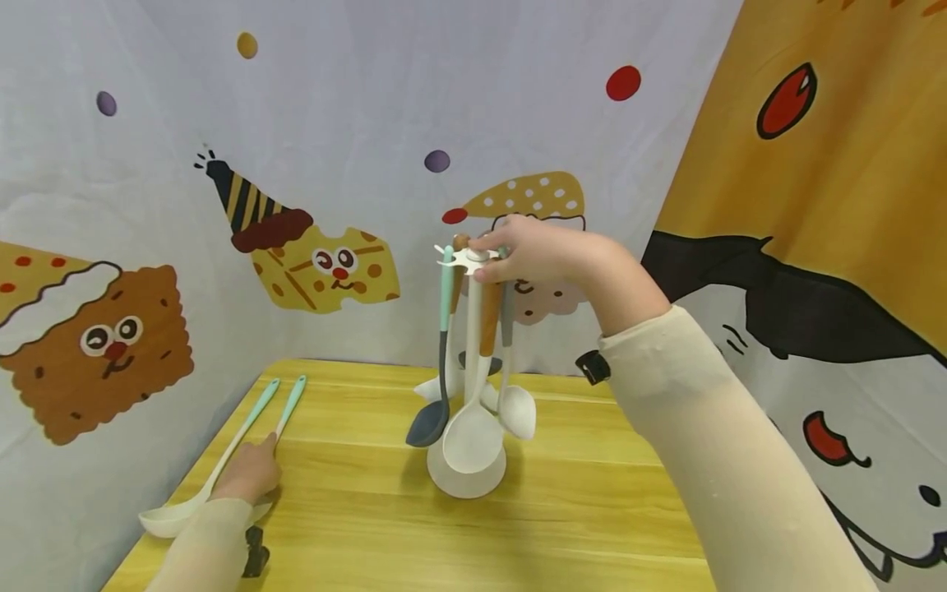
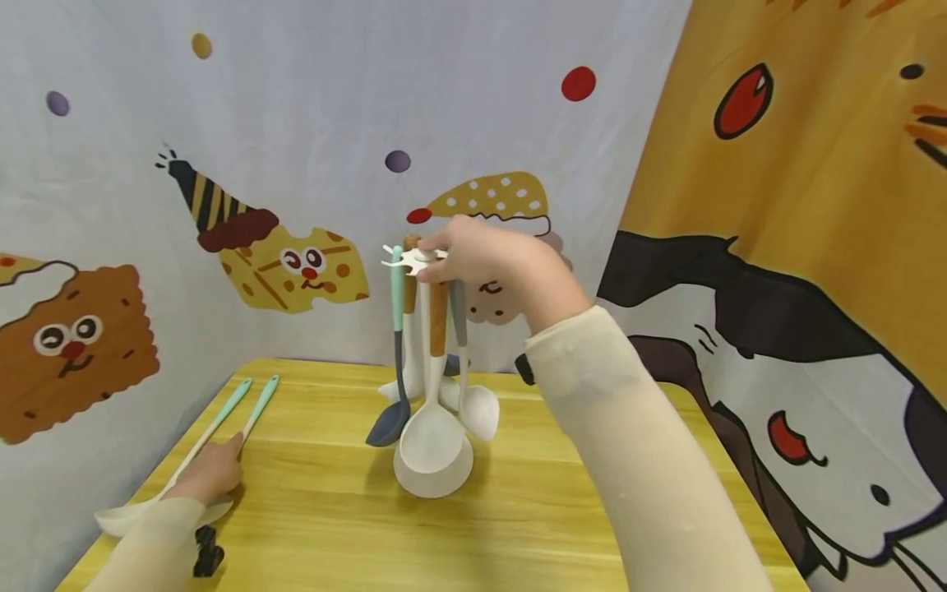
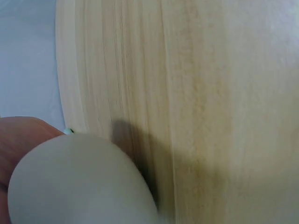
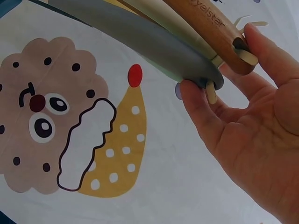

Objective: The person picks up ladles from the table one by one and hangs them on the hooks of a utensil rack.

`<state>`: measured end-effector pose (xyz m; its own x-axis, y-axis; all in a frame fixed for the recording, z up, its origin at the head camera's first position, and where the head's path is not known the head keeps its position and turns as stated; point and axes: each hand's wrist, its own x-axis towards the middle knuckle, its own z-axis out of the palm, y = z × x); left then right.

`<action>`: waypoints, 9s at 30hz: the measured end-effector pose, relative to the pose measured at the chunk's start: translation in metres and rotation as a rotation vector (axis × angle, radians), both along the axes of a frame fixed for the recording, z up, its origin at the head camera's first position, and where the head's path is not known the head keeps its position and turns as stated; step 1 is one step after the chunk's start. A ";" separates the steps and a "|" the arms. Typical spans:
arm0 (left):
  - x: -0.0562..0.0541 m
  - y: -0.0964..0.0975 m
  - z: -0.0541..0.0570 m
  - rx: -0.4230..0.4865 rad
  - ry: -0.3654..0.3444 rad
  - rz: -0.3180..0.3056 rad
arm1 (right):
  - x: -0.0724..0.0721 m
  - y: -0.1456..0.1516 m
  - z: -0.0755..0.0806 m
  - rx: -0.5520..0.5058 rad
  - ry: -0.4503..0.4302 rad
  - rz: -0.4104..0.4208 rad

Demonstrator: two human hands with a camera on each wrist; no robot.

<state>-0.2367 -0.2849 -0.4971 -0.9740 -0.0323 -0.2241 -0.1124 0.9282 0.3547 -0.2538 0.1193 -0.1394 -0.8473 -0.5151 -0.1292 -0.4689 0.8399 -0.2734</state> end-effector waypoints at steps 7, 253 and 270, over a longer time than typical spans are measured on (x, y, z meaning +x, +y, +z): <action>-0.002 0.002 -0.001 -0.009 0.041 0.001 | 0.001 -0.001 -0.001 -0.004 0.015 0.010; 0.014 0.128 0.056 0.622 0.730 -0.288 | -0.008 0.013 -0.031 -0.175 0.182 0.084; 0.008 0.106 0.050 0.548 0.712 -0.249 | -0.016 0.012 -0.032 -0.179 0.174 0.060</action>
